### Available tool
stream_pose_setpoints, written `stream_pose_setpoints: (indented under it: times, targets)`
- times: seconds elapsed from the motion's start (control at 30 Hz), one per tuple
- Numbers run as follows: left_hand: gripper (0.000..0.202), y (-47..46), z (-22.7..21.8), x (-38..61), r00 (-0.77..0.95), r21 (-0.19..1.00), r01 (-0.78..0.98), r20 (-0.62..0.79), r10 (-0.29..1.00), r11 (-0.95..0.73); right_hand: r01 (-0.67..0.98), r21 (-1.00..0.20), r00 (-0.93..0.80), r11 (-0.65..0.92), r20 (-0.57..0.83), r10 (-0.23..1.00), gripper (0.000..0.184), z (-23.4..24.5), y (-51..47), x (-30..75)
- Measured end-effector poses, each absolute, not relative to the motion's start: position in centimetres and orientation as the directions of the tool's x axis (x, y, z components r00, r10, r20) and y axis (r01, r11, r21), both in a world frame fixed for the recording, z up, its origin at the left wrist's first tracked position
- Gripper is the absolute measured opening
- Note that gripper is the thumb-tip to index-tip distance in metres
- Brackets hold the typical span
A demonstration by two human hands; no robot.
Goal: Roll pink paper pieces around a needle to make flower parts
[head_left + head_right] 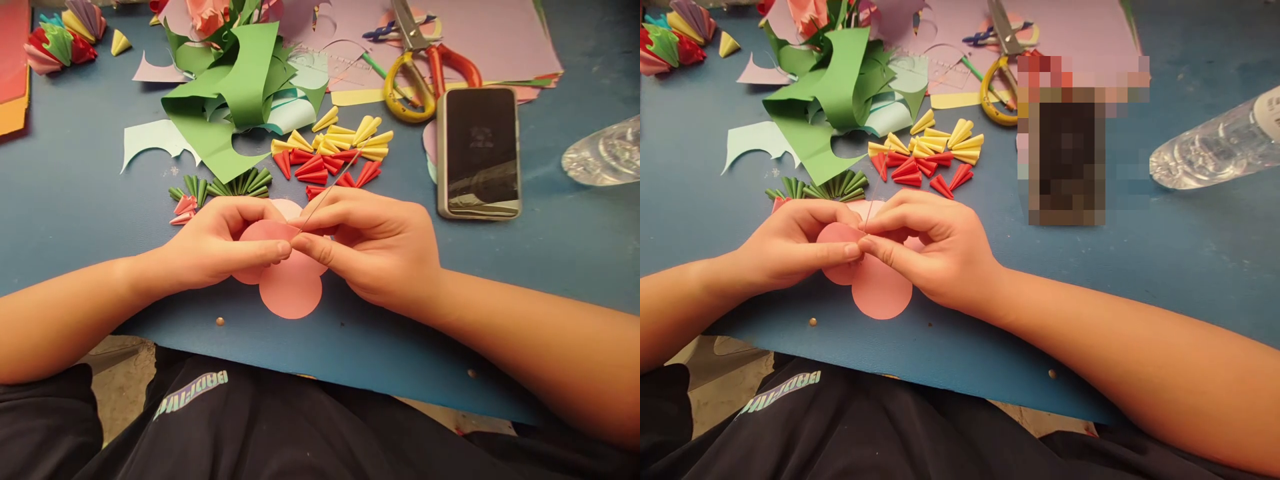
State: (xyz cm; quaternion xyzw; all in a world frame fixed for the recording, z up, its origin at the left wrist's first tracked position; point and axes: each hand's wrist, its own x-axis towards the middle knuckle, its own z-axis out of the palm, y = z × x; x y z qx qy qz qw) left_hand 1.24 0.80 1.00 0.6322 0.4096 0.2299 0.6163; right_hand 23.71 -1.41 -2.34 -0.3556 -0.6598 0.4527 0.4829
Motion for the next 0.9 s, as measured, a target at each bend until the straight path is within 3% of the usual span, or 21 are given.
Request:
stream_pose_setpoints:
  times: [0.17,0.33,0.63,0.9]
  targets:
    - [0.024,0.86,1.08,1.21,0.571,0.966,0.236,-0.228,0.789,0.108,0.015,-0.940,-0.301,0.342,0.322,0.898,0.017,-2.21,-1.49,23.68]
    - [0.021,0.83,1.23,1.36,0.553,0.965,0.234,-0.236,0.799,0.123,-0.008,-0.934,-0.300,0.356,0.342,0.891,0.012,-2.28,-1.48,23.66]
    - [0.022,1.03,1.39,1.24,0.559,0.946,0.325,-0.193,0.807,0.001,-0.038,-0.944,-0.340,0.328,0.321,0.884,0.008,-2.27,-1.34,23.87]
    - [0.010,0.60,1.19,1.76,0.536,0.947,0.300,-0.066,0.842,-0.116,-0.075,-0.935,-0.307,0.346,0.352,0.884,0.010,-2.46,-1.27,23.70]
